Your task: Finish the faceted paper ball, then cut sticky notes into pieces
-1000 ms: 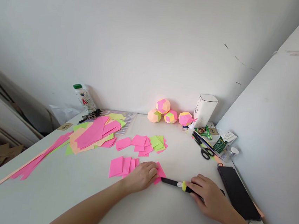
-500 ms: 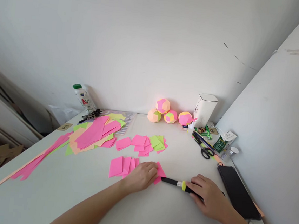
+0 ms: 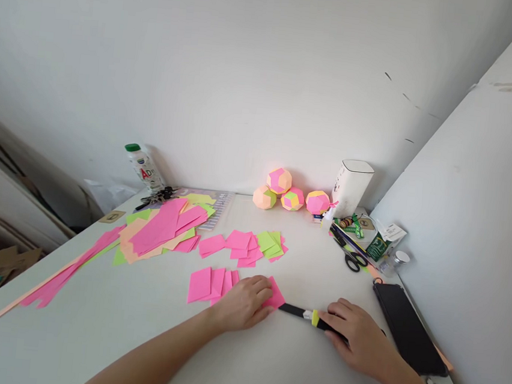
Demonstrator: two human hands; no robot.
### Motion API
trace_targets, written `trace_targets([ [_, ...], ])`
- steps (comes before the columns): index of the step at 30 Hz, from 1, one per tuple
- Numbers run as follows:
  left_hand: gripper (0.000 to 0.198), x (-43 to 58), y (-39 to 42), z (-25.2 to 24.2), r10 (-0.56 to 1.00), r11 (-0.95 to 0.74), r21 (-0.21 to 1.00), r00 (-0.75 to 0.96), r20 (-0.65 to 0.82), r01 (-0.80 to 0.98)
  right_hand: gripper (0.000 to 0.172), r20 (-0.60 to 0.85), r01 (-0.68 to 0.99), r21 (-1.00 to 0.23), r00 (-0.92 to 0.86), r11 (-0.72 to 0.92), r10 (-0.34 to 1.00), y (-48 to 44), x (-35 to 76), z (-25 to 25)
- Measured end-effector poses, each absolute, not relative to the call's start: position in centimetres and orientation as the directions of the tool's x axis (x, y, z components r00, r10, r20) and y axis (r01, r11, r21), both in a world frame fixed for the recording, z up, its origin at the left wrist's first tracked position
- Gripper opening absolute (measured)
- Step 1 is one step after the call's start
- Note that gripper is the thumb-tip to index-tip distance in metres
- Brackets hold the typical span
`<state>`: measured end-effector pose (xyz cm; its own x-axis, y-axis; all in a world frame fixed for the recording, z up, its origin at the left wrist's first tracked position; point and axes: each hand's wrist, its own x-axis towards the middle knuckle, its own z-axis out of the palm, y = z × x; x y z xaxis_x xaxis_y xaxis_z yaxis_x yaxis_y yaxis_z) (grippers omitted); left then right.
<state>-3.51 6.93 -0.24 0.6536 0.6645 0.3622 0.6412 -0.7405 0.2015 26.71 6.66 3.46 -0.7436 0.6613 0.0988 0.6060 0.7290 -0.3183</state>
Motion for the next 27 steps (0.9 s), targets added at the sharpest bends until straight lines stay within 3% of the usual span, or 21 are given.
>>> trace_targets([
  [7, 0.023, -3.22, 6.83, -0.97, 0.686, -0.711, 0.136, 0.639, 0.347, 0.690, 0.031, 0.085, 0.620, -0.309, -0.737, 0.721, 0.670, 6.67, 26.76, 3.45],
  [20, 0.017, -3.42, 6.63, -0.94, 0.712, -0.690, 0.164, 0.620, 0.331, 0.705, 0.031, 0.158, 0.599, -0.270, -0.744, 0.754, 0.649, 6.49, 26.49, 3.26],
  [27, 0.018, -3.13, 6.36, -0.77, 0.672, -0.735, 0.214, 0.652, 0.351, 0.643, 0.027, 0.034, 0.623, -0.309, -0.748, 0.718, 0.663, 6.19, 26.87, 4.10],
])
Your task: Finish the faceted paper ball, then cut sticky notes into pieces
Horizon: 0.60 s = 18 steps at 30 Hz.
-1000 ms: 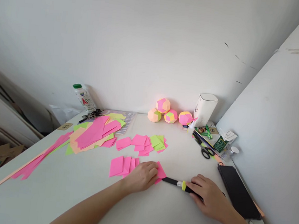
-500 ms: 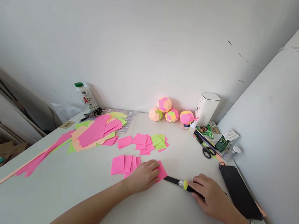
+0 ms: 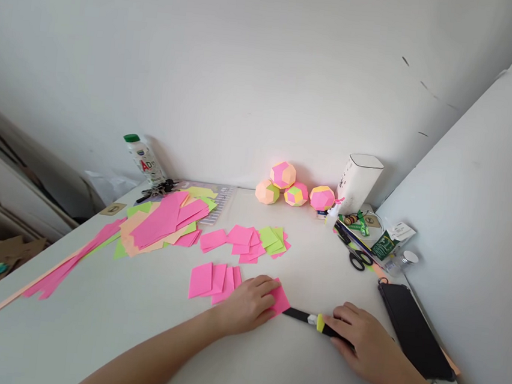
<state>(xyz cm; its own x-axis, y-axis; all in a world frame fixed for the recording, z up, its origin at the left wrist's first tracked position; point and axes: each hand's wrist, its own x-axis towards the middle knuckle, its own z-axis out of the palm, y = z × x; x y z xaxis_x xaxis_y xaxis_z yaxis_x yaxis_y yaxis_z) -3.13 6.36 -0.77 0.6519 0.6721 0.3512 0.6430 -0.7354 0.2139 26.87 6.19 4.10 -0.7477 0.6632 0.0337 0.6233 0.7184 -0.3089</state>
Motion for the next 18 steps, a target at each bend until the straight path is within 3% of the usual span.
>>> trace_targets([
  [18, 0.010, -3.05, 6.37, -0.14, 0.724, -0.690, 0.292, 0.638, 0.263, 0.662, 0.031, 0.021, 0.632, -0.279, -0.749, 0.723, 0.662, 6.03, 27.00, 3.60],
])
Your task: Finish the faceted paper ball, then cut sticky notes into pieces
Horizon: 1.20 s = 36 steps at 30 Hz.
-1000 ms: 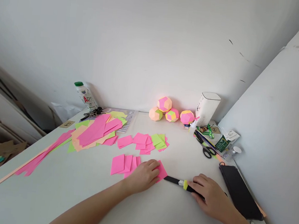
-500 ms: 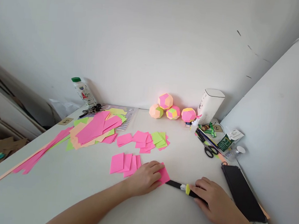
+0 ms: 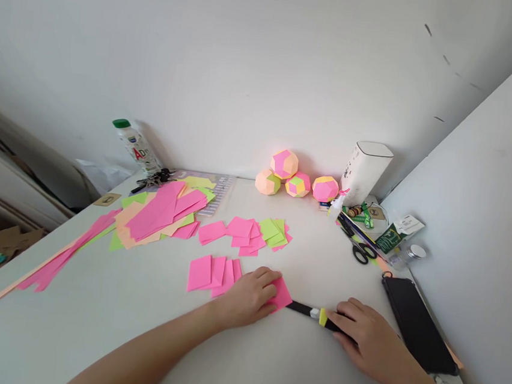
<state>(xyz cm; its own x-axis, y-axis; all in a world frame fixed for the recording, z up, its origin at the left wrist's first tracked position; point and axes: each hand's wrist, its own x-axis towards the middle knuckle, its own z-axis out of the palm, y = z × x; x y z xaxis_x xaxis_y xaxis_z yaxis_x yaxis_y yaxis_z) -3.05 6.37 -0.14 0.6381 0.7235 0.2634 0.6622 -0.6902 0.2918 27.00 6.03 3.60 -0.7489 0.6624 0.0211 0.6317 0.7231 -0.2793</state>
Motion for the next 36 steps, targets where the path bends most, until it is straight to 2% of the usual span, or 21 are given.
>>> trace_targets([
  [16, 0.008, -3.1, 6.4, 0.2, 0.753, -0.657, 0.296, 0.625, 0.205, 0.694, 0.030, 0.196, 0.628, -0.213, -0.723, 0.749, 0.662, 6.1, 26.5, 2.6],
  [25, 0.010, -3.0, 6.3, 0.3, 0.746, -0.666, 0.260, 0.638, 0.191, 0.700, 0.031, 0.215, 0.646, -0.190, -0.707, 0.739, 0.674, 6.2, 26.3, 1.9],
  [36, 0.021, -3.0, 6.3, 0.1, 0.719, -0.695, 0.230, 0.657, 0.228, 0.681, 0.031, 0.234, 0.662, -0.189, -0.687, 0.725, 0.688, 6.2, 25.8, 1.4],
])
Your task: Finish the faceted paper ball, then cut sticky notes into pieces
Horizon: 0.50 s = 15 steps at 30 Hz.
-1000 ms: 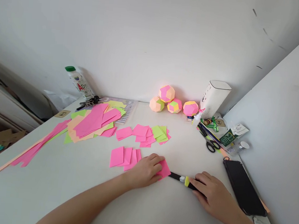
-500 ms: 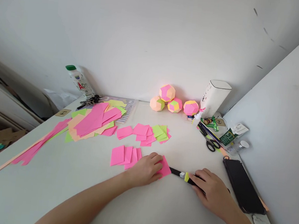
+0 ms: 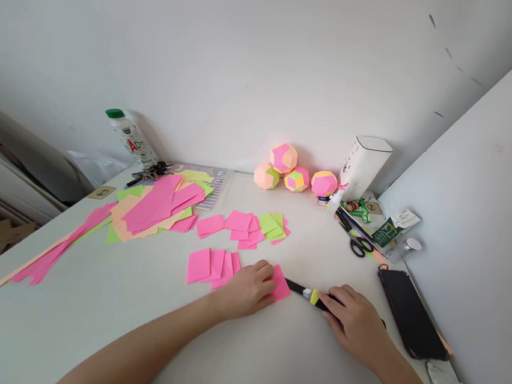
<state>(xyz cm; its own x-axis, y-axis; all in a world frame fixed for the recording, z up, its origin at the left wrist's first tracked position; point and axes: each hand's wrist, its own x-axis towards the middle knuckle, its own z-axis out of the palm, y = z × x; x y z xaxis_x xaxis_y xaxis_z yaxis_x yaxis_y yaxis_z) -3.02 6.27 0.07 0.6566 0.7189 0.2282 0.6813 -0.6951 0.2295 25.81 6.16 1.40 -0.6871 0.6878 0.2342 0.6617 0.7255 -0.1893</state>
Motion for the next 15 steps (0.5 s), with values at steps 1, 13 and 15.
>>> trace_targets([
  [1, 0.021, -3.01, 6.25, 0.04, 0.716, -0.698, 0.228, 0.658, 0.233, 0.679, 0.030, 0.239, 0.666, -0.188, -0.682, 0.722, 0.691, 6.15, 25.70, 1.37],
  [13, 0.032, -2.69, 6.15, 0.00, 0.644, -0.755, 0.108, 0.701, 0.305, 0.647, 0.030, 0.288, 0.684, -0.150, -0.660, 0.714, 0.694, 6.16, 25.00, 1.33],
  [15, 0.033, -2.58, 6.09, 0.01, 0.640, -0.753, 0.067, 0.707, 0.300, 0.654, 0.030, 0.299, 0.687, -0.139, -0.657, 0.713, 0.692, 6.29, 24.87, 1.27],
])
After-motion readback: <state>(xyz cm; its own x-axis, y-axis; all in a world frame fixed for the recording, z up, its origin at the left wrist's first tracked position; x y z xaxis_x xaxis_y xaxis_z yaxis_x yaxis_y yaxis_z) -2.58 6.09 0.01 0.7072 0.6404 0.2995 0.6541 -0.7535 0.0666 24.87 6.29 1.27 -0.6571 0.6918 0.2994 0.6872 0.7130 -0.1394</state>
